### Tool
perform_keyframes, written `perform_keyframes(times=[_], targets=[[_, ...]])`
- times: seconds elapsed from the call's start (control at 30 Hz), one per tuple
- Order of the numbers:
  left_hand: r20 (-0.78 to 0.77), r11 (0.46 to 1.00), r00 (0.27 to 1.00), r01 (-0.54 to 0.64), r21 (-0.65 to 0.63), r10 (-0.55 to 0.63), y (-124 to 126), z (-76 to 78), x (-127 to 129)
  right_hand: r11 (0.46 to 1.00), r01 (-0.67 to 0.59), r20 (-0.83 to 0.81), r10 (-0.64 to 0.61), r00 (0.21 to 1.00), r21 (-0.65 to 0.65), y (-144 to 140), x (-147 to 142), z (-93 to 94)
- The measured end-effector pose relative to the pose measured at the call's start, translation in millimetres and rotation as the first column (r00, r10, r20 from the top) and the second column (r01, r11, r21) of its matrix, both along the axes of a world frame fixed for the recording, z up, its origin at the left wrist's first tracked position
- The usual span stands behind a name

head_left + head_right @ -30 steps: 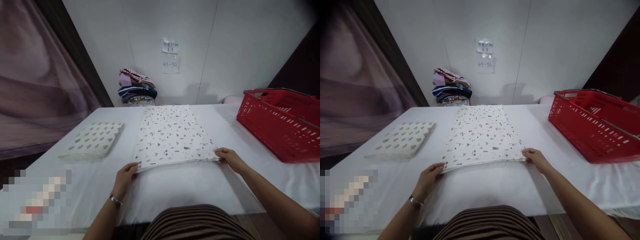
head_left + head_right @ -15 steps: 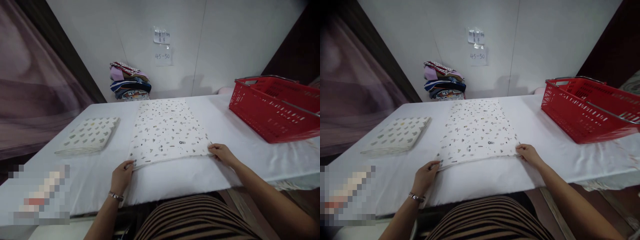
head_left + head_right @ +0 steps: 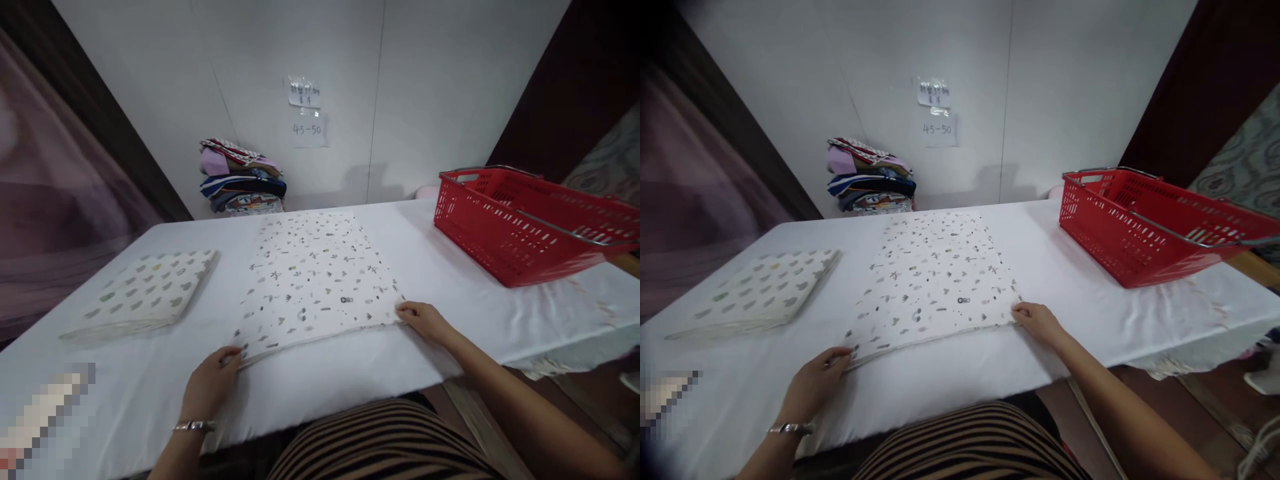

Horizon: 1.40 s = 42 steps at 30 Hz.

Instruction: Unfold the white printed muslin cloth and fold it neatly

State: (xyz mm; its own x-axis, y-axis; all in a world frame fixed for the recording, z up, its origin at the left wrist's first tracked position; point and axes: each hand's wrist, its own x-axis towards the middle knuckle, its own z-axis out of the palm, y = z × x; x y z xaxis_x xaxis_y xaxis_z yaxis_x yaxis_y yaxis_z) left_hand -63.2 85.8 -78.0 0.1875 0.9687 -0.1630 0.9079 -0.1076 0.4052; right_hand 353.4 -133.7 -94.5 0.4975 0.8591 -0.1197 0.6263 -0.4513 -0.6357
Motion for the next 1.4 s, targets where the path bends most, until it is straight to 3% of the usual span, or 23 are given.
perform_keyframes(times=[0.17, 0.3, 0.43, 0.57, 0.7, 1.03, 1.2, 1.4], targets=[[-0.131, 0.988, 0.99, 0.069, 0.141, -0.05, 7.9, 0.7, -5.5, 0.999, -0.046, -0.092, 0.046, 0.995, -0.002, -9.5, 4.7, 1.9], [-0.152, 0.956, 0.986, 0.102, 0.274, -0.061, 16.9, 17.6, 13.9, 0.998, -0.056, -0.151, 0.056, 0.987, 0.001, -10.8, 16.0, 17.7], [-0.076, 0.95, 0.974, 0.226, 0.216, -0.215, 18.1, 41.1, 90.5, 0.996, 0.011, -0.099, -0.002, 0.995, 0.086, 15.5, 32.9, 34.6], [0.039, 0.856, 0.861, 0.499, 0.137, -0.508, 14.2, 52.1, 192.9, 0.991, 0.034, -0.032, -0.03, 0.999, 0.128, 59.0, 50.1, 29.3], [0.122, 0.844, 0.835, 0.533, 0.06, -0.536, 20.0, 45.2, 265.7, 0.994, 0.071, 0.077, -0.078, 0.994, 0.088, 92.8, 64.1, 13.1], [0.135, 0.825, 0.817, 0.564, 0.009, -0.56, 42.3, 13.1, 369.8, 0.996, 0.085, 0.149, -0.078, 0.986, -0.041, 130.1, 65.0, 14.3], [0.12, 0.844, 0.838, 0.537, -0.012, -0.532, 53.3, 7.5, 407.7, 0.987, 0.121, 0.175, -0.101, 0.979, -0.109, 134.2, 65.0, 14.0], [0.061, 0.87, 0.875, 0.483, -0.094, -0.48, 63.6, 1.3, 428.7, 0.99, 0.107, 0.158, -0.091, 0.983, -0.095, 136.0, 69.5, 6.4]])
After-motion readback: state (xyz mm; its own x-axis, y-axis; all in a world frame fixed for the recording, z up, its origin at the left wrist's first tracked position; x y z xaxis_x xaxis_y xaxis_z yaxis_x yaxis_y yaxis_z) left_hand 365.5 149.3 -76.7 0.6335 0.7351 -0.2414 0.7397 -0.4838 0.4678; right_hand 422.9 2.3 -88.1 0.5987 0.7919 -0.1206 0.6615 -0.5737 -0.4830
